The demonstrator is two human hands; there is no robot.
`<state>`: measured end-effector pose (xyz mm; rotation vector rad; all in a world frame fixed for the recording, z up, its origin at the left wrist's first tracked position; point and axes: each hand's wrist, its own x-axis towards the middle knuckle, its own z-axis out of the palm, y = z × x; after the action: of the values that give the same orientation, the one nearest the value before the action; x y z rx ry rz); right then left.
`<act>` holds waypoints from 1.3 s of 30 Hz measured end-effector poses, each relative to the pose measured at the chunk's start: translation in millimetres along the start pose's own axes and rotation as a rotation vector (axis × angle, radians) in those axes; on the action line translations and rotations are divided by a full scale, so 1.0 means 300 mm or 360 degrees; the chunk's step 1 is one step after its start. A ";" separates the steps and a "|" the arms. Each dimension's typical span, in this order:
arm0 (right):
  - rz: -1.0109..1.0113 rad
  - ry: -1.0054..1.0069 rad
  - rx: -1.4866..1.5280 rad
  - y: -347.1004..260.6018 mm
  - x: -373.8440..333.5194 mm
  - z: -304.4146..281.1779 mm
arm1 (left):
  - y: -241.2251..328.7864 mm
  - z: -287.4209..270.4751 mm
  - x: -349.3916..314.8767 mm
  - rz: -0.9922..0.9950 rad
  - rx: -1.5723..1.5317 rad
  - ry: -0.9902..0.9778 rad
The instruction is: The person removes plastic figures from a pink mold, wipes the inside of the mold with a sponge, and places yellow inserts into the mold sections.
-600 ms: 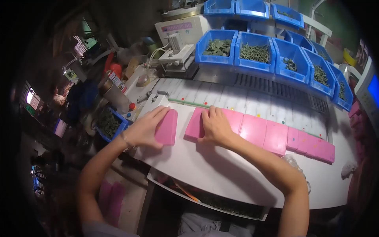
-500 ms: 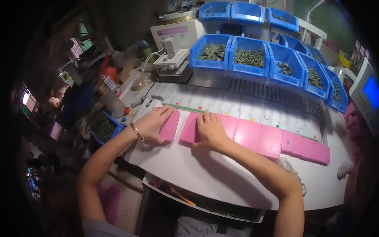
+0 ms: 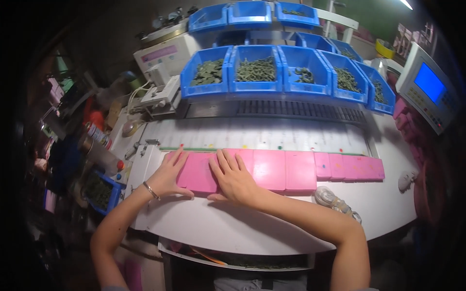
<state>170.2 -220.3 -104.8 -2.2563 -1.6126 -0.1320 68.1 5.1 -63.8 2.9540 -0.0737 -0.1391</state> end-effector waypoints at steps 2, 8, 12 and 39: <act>0.0071 -0.0193 -0.0026 0.019 -0.067 -0.066 | 0.004 0.025 0.000 -0.0007 0.0029 -0.0011; 0.0101 -0.0269 -0.0298 0.217 -0.291 -0.217 | -0.015 0.056 -0.030 -0.0107 0.0055 0.0015; 0.0130 -0.0330 -0.0339 0.253 -0.304 -0.225 | 0.017 0.007 0.009 -0.0182 0.0056 -0.0126; -0.0051 -0.0244 0.0056 0.292 -0.408 -0.310 | -0.143 0.143 0.937 -0.0511 -0.0053 0.0778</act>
<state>222.0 -386.6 -73.6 -2.2622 -1.7144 0.0623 345.3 23.4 -138.5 2.8505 0.4616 0.5308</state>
